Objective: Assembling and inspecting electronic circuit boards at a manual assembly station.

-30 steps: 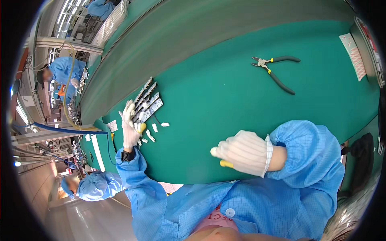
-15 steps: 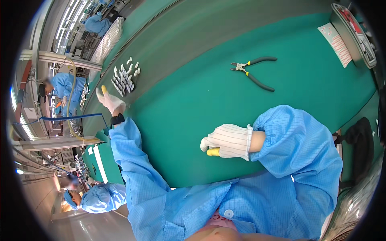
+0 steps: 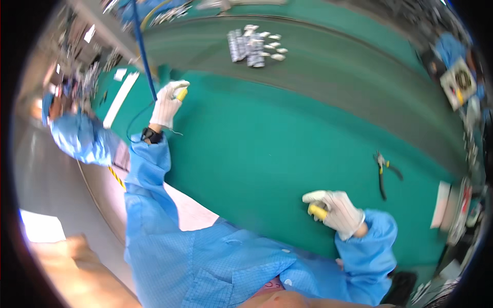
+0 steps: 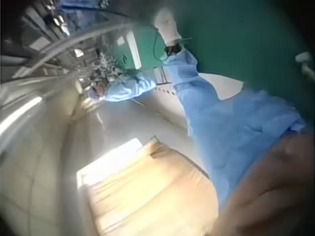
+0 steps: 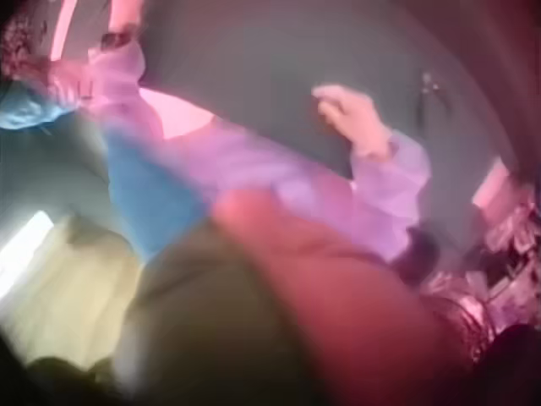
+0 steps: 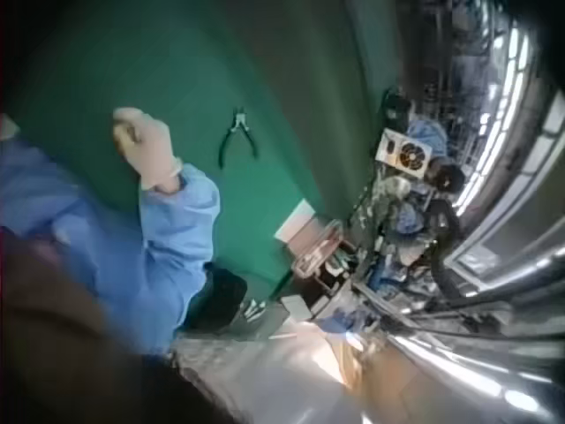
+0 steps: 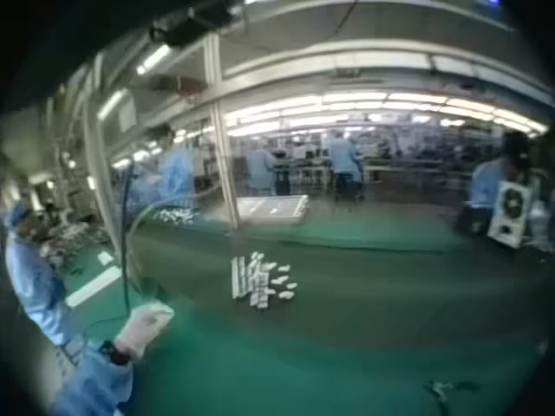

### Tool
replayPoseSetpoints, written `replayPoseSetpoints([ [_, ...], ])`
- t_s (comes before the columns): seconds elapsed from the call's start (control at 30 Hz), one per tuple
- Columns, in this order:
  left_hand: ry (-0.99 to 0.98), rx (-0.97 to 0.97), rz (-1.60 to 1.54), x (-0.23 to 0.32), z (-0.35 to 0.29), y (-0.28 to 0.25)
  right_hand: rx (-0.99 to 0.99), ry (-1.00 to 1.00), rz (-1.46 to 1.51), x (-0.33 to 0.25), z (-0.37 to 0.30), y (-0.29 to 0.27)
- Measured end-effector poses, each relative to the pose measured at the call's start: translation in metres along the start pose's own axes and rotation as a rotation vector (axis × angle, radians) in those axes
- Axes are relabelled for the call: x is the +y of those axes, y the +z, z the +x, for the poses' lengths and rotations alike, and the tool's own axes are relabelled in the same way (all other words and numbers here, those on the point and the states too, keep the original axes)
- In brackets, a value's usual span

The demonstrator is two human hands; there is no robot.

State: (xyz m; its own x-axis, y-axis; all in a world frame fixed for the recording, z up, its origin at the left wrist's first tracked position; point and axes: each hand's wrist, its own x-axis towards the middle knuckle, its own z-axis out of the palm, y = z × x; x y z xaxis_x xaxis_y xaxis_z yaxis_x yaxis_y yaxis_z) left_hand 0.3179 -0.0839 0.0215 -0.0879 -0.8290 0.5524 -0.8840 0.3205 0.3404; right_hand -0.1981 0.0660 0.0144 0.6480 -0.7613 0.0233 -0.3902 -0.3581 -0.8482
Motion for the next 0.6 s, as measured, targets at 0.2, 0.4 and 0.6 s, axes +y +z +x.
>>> replayPoseSetpoints([
  [0.2,-0.359,0.269,0.503,-0.135,-0.068,-0.087,0.062,-0.150,-0.106,-0.020,0.057,0.023],
  [0.4,-0.744,0.563,1.089,-0.260,-0.132,-0.145,0.131,-0.586,-0.579,-0.052,0.150,0.026],
  [0.6,-0.870,0.705,0.755,-0.188,-0.060,-0.168,-0.008,-0.453,-0.939,-0.025,0.239,0.039],
])
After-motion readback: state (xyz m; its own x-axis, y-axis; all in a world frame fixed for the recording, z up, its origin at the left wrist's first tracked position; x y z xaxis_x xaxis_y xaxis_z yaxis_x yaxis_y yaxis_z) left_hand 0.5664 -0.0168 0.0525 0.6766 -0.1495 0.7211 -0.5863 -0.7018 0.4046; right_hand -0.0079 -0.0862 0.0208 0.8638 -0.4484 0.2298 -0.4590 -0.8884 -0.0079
